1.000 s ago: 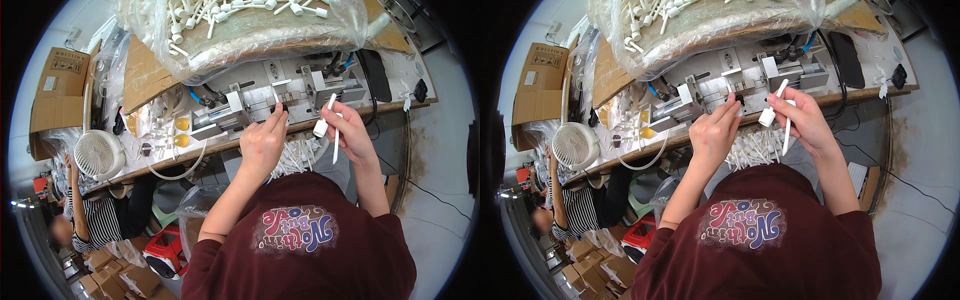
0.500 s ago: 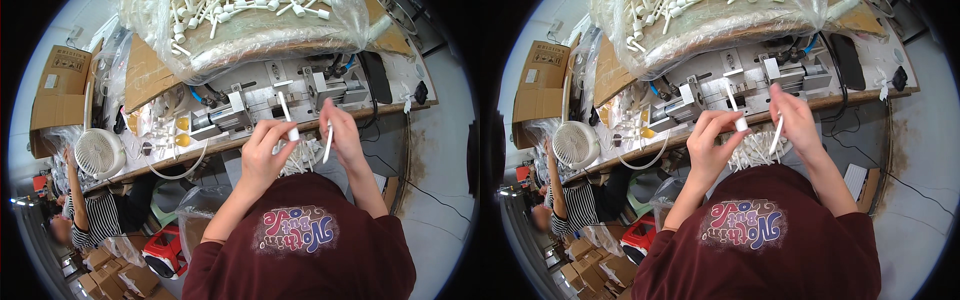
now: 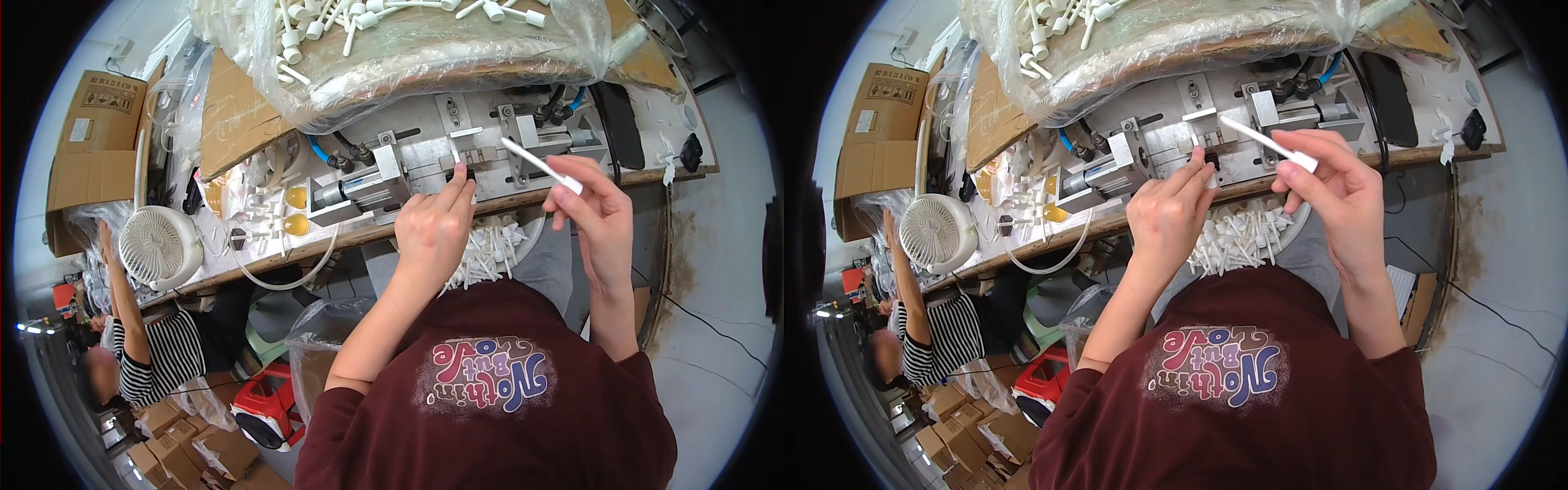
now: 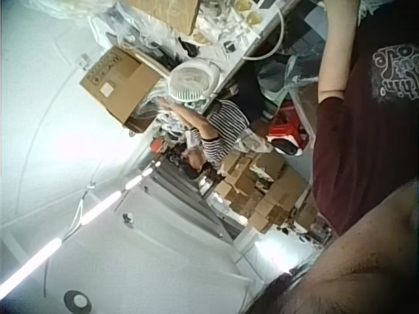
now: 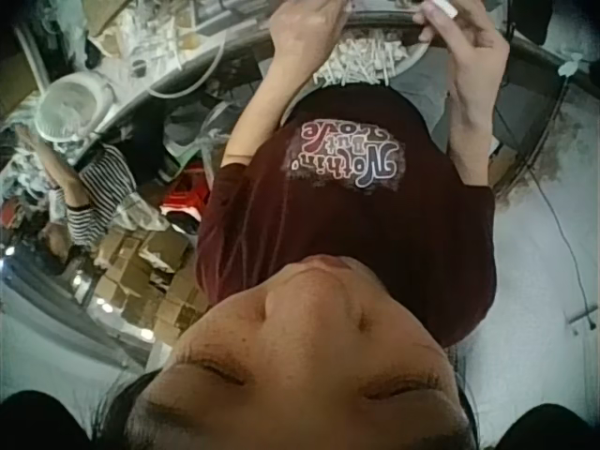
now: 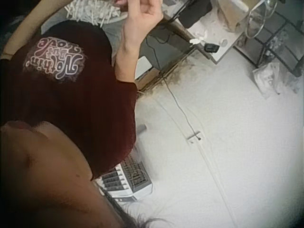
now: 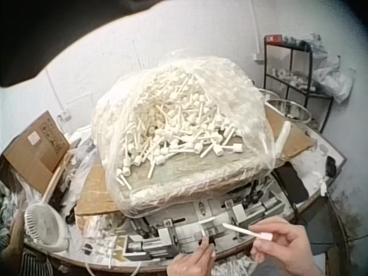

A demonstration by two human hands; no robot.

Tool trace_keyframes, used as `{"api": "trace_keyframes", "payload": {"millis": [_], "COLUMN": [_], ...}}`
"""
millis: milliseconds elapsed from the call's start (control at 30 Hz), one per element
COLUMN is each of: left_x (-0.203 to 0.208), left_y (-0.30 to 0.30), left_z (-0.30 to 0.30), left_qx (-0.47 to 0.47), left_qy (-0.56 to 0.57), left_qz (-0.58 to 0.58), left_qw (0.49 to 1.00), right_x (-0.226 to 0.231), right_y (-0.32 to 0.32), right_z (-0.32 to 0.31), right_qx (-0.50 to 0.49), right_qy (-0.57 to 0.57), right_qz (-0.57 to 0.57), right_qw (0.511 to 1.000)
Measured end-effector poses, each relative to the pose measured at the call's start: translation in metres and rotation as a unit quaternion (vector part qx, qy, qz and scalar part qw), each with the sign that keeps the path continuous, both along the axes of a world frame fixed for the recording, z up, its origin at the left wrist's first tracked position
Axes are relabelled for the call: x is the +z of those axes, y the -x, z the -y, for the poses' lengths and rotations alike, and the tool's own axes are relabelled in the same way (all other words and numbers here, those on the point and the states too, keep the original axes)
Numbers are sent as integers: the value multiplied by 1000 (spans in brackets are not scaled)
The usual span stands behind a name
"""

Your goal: Assembling small white plastic components using a pneumatic assembly machine in a workshop.

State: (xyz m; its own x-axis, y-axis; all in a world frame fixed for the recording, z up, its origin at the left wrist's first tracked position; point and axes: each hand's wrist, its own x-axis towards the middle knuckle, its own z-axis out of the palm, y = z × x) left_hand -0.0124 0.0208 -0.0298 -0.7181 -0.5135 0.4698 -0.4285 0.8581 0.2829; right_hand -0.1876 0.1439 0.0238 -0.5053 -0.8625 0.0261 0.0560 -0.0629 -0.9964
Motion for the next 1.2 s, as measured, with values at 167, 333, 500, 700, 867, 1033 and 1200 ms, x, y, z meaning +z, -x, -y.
{"api": "trace_keyframes", "payload": {"millis": [167,333,500,700,867,1033,1200], "left_x": [-5,-7,4,0,-26,-40,-72], "left_y": [-1,-3,-16,-34,-34,-31,-53], "left_z": [0,-1,-4,-28,-31,-41,-47], "left_qx": [-13,-10,-61,-166,-176,-147,-75], "left_qy": [5,-4,-90,-256,-262,-266,-269], "left_qz": [-20,-26,-29,29,42,10,-49], "left_qw": [1000,1000,994,952,948,953,959], "right_x": [9,4,-11,-52,-56,-50,-48], "right_y": [-10,-12,-23,-32,-35,-37,-30], "right_z": [2,0,15,35,48,52,53], "right_qx": [5,49,13,67,70,85,104], "right_qy": [22,10,17,56,33,1,20], "right_qz": [93,46,-361,-596,-643,-661,-633], "right_qw": [995,998,932,798,762,745,767]}}
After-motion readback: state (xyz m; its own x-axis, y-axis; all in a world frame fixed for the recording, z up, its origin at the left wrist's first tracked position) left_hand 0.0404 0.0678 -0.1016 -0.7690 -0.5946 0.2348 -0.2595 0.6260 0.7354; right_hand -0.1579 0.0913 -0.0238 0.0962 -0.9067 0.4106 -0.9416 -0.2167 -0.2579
